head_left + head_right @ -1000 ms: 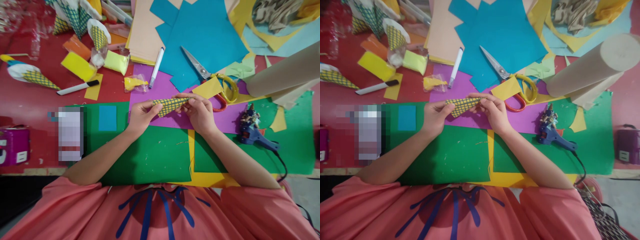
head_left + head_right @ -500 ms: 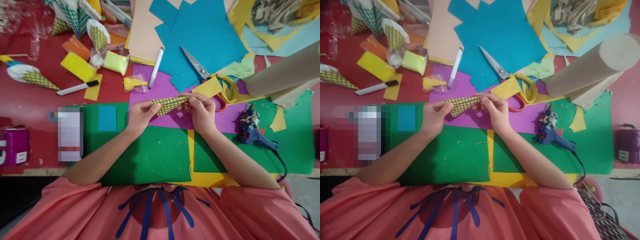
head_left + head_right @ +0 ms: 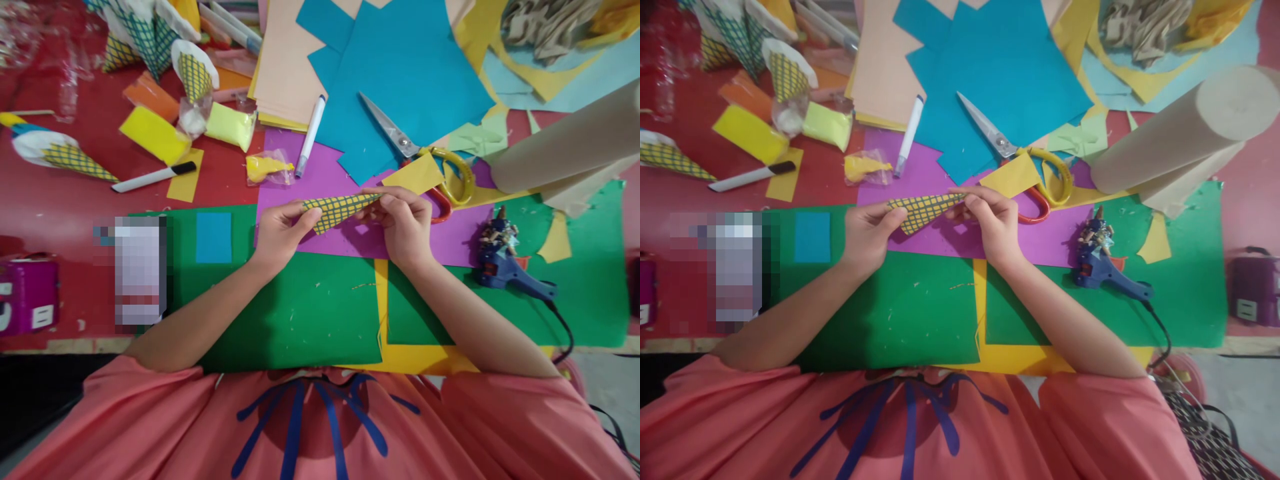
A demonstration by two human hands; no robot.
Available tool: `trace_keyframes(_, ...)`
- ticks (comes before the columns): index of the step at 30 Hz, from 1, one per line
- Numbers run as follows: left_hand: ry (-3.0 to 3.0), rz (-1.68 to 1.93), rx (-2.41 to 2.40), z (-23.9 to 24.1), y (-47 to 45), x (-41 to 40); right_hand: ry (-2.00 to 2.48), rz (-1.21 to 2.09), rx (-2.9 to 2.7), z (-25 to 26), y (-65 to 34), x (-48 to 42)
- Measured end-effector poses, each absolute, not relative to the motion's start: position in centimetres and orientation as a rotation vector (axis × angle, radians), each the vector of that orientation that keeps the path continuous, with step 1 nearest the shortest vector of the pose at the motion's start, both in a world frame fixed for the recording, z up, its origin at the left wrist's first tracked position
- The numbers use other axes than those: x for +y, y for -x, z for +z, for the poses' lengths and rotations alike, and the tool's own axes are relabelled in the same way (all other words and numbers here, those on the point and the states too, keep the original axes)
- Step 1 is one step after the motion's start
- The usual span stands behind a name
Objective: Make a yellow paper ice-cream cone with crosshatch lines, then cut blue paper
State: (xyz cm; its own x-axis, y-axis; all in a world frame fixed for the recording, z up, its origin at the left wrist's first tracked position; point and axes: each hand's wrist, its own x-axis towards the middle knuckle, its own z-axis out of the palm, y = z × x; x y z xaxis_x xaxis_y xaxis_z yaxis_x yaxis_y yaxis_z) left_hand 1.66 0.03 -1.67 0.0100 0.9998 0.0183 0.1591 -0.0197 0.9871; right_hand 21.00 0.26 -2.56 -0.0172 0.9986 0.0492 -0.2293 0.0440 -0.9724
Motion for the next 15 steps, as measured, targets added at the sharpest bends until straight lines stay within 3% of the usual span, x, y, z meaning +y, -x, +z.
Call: trace_keyframes(15,-1.44,1.113,1.364,-1.01,-1.83,-0.13,1.028,1.39,-1.04,-1.86,-20.55,0.61)
